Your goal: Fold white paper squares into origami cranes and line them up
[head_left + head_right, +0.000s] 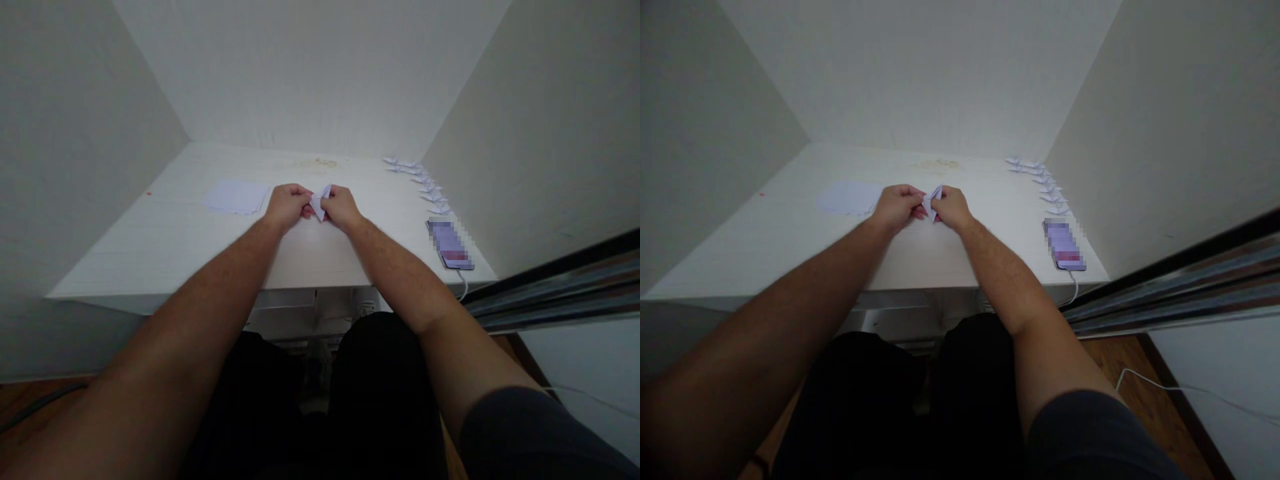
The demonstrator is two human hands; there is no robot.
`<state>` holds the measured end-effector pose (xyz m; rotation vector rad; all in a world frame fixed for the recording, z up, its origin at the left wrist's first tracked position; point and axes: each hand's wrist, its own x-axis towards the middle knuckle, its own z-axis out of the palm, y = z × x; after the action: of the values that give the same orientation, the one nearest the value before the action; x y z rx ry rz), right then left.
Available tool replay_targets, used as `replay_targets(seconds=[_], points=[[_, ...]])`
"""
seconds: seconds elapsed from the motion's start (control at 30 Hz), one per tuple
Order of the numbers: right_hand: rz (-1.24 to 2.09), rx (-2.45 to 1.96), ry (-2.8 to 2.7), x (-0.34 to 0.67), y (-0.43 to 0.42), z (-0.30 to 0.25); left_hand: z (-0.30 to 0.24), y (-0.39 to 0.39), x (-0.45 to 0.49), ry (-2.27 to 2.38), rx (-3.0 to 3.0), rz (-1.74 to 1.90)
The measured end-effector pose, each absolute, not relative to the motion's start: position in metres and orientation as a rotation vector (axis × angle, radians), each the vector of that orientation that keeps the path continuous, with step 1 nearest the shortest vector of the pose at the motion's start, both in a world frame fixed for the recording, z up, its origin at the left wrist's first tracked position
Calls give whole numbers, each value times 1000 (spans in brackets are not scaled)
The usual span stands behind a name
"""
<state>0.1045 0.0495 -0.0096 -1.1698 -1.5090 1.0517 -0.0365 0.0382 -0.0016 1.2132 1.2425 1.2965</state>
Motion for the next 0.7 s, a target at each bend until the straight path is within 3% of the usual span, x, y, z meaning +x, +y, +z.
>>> replay_targets(seconds=[0.7], points=[[1229, -1173, -1347, 118, 5, -5, 0, -11, -19, 1082, 1142, 1303]])
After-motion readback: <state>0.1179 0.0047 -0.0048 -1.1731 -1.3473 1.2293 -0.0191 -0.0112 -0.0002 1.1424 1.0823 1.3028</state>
